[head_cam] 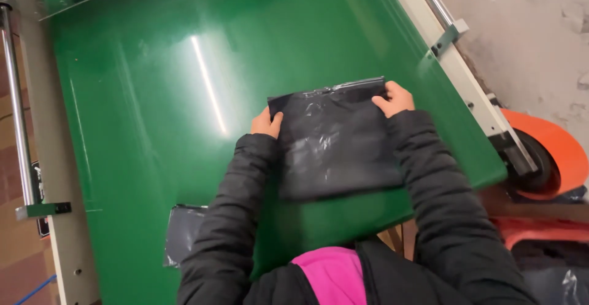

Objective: Folding black plastic bags on a conveyor belt and placing them into a collection crate.

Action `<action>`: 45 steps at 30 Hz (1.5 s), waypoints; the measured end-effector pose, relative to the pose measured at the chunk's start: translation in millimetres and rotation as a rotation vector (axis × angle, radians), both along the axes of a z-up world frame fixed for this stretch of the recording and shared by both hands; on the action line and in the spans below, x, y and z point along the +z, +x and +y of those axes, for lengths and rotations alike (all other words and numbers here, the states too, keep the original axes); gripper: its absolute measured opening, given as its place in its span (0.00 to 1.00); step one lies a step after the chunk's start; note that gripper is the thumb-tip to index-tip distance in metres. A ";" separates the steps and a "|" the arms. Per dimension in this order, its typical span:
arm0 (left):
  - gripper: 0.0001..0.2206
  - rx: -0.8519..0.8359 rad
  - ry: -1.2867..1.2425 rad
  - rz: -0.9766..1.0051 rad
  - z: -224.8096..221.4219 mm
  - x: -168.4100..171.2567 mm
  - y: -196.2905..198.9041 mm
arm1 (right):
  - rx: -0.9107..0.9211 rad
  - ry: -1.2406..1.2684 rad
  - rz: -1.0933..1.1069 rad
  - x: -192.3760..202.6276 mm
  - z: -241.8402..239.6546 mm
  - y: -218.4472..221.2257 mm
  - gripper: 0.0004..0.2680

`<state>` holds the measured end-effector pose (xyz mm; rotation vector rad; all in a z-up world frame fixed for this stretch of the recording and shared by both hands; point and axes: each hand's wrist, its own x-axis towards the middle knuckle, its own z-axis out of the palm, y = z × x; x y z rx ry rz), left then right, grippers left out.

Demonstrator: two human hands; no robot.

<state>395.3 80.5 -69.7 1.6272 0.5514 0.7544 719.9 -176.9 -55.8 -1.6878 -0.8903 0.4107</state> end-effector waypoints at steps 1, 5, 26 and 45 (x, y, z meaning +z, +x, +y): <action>0.17 0.096 0.181 0.114 7.7 -13.7 6.7 | -0.076 -0.215 -0.076 -1.4 11.0 1.4 0.12; 0.17 0.221 0.299 0.607 18.9 -39.1 23.4 | -0.192 -0.481 -0.610 33.7 36.8 -16.3 0.20; 0.47 -0.130 -1.263 -0.268 -81.3 -36.3 -70.3 | 0.200 -0.128 -0.954 108.8 -59.5 -173.5 0.09; 0.05 -0.741 0.970 0.698 -164.3 61.5 -92.0 | 0.345 -0.082 -0.895 20.2 -91.5 -311.1 0.20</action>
